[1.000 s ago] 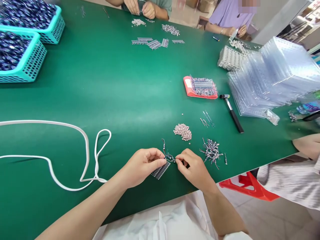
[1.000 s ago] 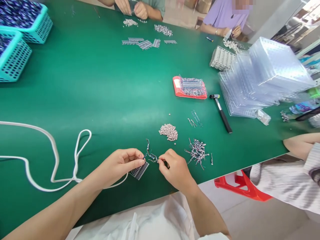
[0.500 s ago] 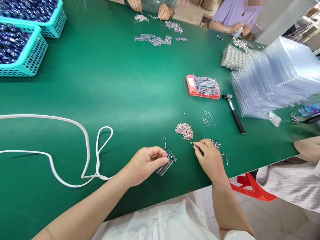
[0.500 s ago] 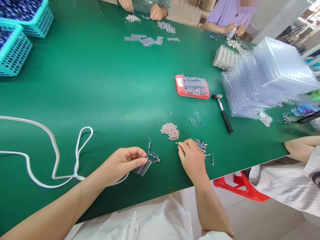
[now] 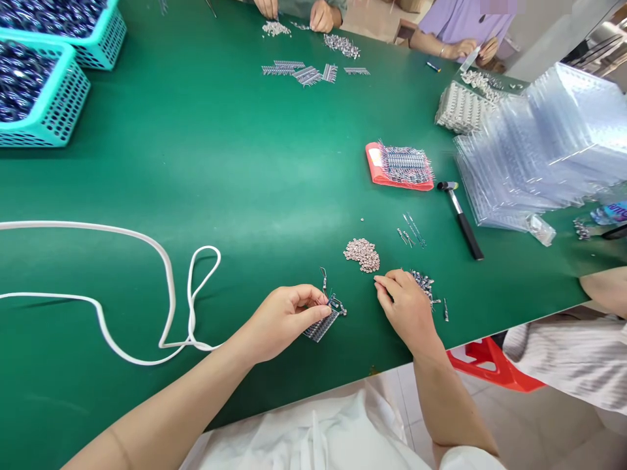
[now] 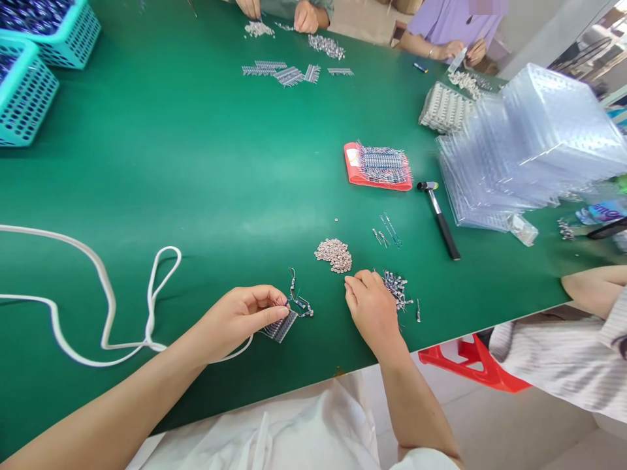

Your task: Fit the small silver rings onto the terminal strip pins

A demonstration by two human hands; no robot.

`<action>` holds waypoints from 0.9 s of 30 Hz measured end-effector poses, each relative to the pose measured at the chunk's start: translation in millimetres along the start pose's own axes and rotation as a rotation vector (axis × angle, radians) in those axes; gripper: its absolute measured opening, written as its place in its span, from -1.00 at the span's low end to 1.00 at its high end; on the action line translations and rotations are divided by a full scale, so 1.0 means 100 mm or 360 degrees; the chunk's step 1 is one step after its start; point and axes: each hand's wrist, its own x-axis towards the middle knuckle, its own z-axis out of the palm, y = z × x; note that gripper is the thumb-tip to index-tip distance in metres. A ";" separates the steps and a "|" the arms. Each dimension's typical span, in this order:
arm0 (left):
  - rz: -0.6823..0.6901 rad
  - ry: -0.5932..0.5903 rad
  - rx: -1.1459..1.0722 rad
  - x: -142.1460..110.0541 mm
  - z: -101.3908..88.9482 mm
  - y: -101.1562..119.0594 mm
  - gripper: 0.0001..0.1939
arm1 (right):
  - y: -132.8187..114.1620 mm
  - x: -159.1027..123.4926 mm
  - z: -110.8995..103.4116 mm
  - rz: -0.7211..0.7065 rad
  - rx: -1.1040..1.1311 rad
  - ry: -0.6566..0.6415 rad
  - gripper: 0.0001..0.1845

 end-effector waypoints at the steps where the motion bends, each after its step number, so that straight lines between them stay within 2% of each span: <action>1: -0.0003 -0.0002 0.0003 0.00 0.00 0.00 -0.78 | 0.00 0.00 0.00 0.0013 0.0027 -0.0012 -0.78; 8: 0.0004 -0.0002 0.0028 -0.01 -0.01 -0.01 -0.79 | 0.05 0.03 -0.02 0.0070 0.0197 -0.0099 -0.79; 15: -0.0004 -0.0020 -0.0004 0.00 -0.01 -0.03 -0.78 | 0.09 0.12 0.01 -0.0121 -0.0046 -0.0088 -0.77; 18: 0.0032 -0.0029 0.0027 -0.01 -0.01 -0.06 -0.78 | 0.06 0.15 0.02 -0.0125 -0.0076 -0.0044 -0.77; 20: 0.0082 -0.0033 0.0034 -0.02 0.00 -0.06 -0.79 | -0.02 0.13 -0.01 -0.0073 0.0088 -0.0027 -0.79; 23: 0.0197 -0.0054 0.0024 -0.06 0.04 -0.02 -0.85 | -0.21 0.07 -0.10 0.0016 0.0583 -0.0051 -0.86; 27: 0.0455 -0.0109 0.0050 -0.13 0.09 0.06 -0.91 | -0.48 -0.01 -0.19 0.0034 0.0984 0.0034 -0.88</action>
